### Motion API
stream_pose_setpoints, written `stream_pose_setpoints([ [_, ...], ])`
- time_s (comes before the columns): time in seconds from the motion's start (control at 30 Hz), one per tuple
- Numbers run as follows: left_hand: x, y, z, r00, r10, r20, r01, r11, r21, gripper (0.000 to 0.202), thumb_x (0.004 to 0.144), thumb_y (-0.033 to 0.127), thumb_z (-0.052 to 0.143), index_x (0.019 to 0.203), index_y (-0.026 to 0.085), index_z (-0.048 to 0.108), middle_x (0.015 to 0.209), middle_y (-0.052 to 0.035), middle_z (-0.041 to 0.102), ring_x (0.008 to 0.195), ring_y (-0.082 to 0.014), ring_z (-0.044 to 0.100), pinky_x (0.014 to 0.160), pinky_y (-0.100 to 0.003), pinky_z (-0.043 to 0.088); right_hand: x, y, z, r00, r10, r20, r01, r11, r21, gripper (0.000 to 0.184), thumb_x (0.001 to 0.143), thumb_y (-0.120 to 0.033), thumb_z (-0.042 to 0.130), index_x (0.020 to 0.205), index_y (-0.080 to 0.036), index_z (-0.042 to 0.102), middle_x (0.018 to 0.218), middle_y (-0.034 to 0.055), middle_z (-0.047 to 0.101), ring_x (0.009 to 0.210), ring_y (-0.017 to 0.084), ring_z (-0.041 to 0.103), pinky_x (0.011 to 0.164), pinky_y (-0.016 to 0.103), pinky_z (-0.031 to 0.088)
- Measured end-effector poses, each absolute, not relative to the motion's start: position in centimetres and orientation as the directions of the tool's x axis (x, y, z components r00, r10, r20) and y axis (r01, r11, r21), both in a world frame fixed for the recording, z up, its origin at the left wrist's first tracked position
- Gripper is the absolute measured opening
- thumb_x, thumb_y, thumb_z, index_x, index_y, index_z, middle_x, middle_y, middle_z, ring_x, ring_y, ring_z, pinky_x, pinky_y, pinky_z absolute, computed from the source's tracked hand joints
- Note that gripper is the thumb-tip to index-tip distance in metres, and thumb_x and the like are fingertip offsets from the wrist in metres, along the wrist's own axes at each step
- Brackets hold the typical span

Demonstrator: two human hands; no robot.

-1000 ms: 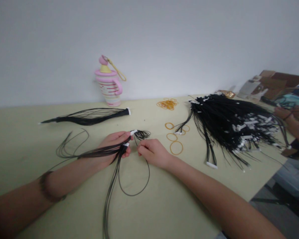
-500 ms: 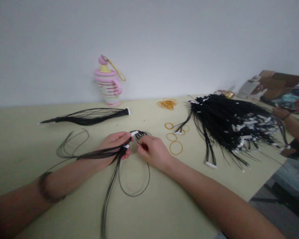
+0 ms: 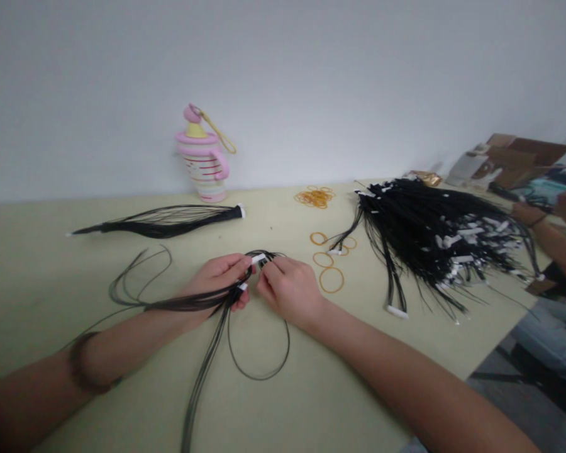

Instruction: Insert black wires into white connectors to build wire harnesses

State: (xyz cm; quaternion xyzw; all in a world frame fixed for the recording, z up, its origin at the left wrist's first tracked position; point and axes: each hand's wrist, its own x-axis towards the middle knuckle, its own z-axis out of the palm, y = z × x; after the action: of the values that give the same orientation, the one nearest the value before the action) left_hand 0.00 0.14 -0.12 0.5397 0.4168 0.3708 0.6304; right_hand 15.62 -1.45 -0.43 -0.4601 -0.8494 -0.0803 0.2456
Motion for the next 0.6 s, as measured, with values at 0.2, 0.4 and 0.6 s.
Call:
stream_pose_setpoints([
  [0.2,0.07,-0.16,0.24,0.446,0.884,-0.142,0.015,0.152,0.988,0.023,0.079,0.04,0.046,0.072,0.018,0.047,0.043,0.0008,0.052,0.034,-0.0106,0.047,0.034,-0.019,0.036,15.54,-1.39,-0.59,-0.471,0.599,0.648,0.729,0.678,-0.097,0.013,0.08,-0.016,0.045,0.08,-0.013,0.058,0.105,0.014,0.053,0.099,0.022,0.046,0.084,0.036,0.037],
  [0.4,0.2,-0.36,0.03,0.45,0.88,-0.152,0.03,0.156,0.987,0.025,0.078,0.041,0.048,0.072,0.017,0.047,0.042,0.0007,0.052,0.034,-0.0108,0.047,0.033,-0.019,0.036,15.38,-1.43,-0.6,-0.496,0.622,0.606,0.706,0.695,-0.137,0.013,0.079,-0.012,0.045,0.081,-0.011,0.058,0.094,0.0118,0.059,0.091,0.021,0.051,0.081,0.037,0.04],
  [0.6,-0.3,0.31,0.04,0.34,0.937,-0.084,-0.378,0.218,0.9,0.016,0.078,0.029,0.051,0.076,0.013,0.051,0.046,0.0019,0.051,0.037,-0.0072,0.047,0.035,-0.015,0.034,16.29,-0.66,-0.95,-0.375,0.678,0.632,0.653,0.677,-0.339,0.013,0.079,-0.022,0.052,0.081,-0.016,0.063,0.127,0.0125,0.037,0.118,0.025,0.035,0.09,0.04,0.037],
])
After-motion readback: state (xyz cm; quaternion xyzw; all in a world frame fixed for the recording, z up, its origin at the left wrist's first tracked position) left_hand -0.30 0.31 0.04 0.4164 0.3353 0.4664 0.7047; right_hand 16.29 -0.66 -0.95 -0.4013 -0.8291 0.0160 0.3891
